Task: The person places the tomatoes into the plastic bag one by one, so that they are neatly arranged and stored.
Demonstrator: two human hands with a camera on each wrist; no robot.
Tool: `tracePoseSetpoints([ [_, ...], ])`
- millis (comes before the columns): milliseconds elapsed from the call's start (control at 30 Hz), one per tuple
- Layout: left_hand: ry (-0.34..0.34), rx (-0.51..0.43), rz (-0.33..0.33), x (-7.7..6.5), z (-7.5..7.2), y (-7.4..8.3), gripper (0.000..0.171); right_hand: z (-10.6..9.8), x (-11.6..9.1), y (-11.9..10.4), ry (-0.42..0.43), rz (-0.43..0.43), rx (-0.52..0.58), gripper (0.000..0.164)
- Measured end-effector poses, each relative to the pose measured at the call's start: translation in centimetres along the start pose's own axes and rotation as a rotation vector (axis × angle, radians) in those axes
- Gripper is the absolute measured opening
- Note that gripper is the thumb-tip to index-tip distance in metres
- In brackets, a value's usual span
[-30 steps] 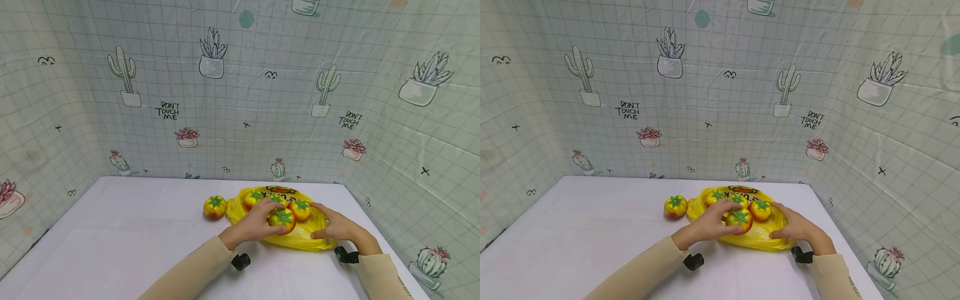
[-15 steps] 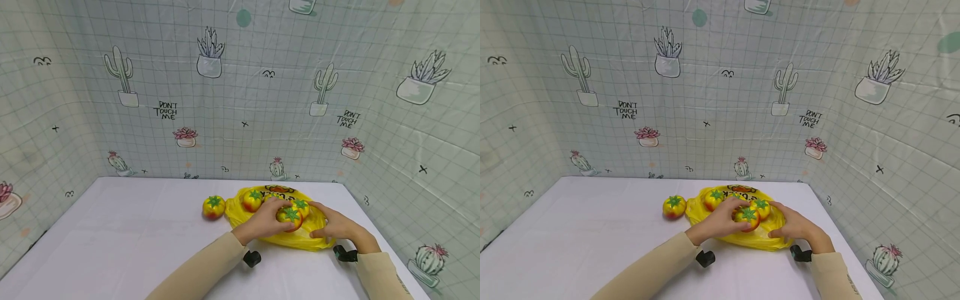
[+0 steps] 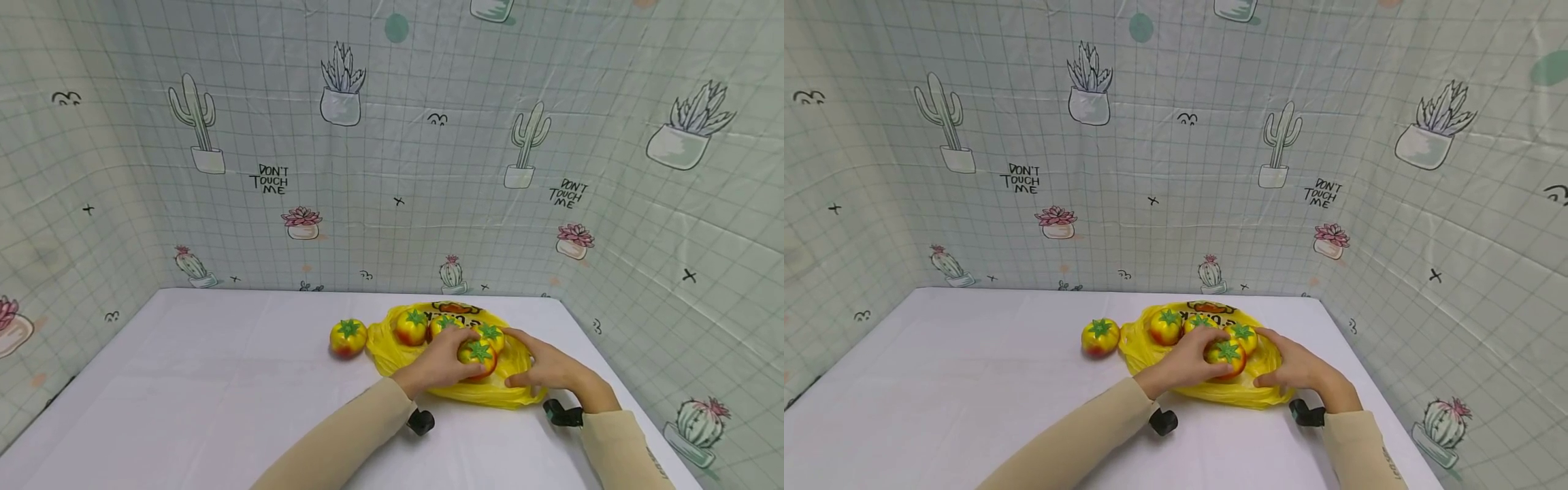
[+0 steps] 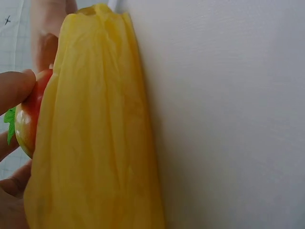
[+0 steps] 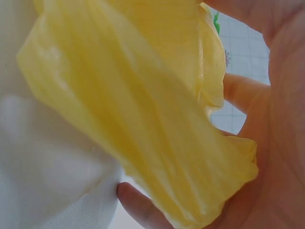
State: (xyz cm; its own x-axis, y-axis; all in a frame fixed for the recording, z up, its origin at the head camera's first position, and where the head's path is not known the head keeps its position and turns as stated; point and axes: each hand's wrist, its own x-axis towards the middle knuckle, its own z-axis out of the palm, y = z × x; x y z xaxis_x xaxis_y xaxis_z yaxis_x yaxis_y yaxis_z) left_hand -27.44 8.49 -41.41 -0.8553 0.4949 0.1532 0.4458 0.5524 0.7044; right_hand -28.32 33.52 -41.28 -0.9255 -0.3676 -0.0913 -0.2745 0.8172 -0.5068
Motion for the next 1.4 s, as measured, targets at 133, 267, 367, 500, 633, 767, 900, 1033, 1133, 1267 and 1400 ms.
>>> tracePoseSetpoints([
  [133, -0.004, 0.026, -0.009, 0.0, 0.3, -0.2, 0.052, 0.0, 0.1, 0.0, 0.006, 0.002, -0.016, 0.098],
  [267, -0.009, 0.045, -0.035, -0.1, 0.5, -0.4, 0.051, 0.0, 0.0, -0.1, 0.006, 0.003, -0.018, 0.097],
  [367, -0.013, 0.053, -0.049, -0.1, 0.7, -0.5, 0.052, 0.0, 0.0, 0.0, 0.004, 0.0, -0.011, 0.098],
  [500, -0.015, 0.056, -0.049, -0.2, 0.7, -0.6, 0.051, 0.0, 0.0, 0.0, 0.005, -0.005, -0.012, 0.097],
  [633, -0.015, 0.06, -0.05, -0.2, 0.7, -0.6, 0.05, 0.0, 0.1, 0.1, 0.011, -0.009, -0.018, 0.097],
  [767, -0.018, 0.066, -0.057, -0.1, 0.6, -0.5, 0.05, 0.0, 0.0, 0.0, 0.007, -0.008, -0.016, 0.097],
  [900, -0.024, 0.066, -0.068, -0.1, 0.6, -0.4, 0.052, 0.0, 0.0, 0.0, 0.003, -0.003, -0.006, 0.098],
  [1033, -0.027, 0.065, -0.08, -0.2, 0.5, -0.4, 0.054, 0.1, 0.0, 0.0, 0.0, 0.0, 0.001, 0.098],
  [1133, -0.025, 0.076, -0.074, -0.4, 0.3, -0.3, 0.055, 0.1, 0.0, 0.0, -0.003, 0.002, 0.001, 0.098],
  [1267, -0.018, 0.092, -0.05, -0.7, -0.1, -0.2, 0.054, 0.1, 0.0, 0.0, -0.003, 0.009, -0.001, 0.098],
  [1400, -0.011, 0.107, -0.016, -1.1, -0.6, -0.1, 0.053, 0.1, 0.0, -0.1, 0.0, 0.014, 0.004, 0.098],
])
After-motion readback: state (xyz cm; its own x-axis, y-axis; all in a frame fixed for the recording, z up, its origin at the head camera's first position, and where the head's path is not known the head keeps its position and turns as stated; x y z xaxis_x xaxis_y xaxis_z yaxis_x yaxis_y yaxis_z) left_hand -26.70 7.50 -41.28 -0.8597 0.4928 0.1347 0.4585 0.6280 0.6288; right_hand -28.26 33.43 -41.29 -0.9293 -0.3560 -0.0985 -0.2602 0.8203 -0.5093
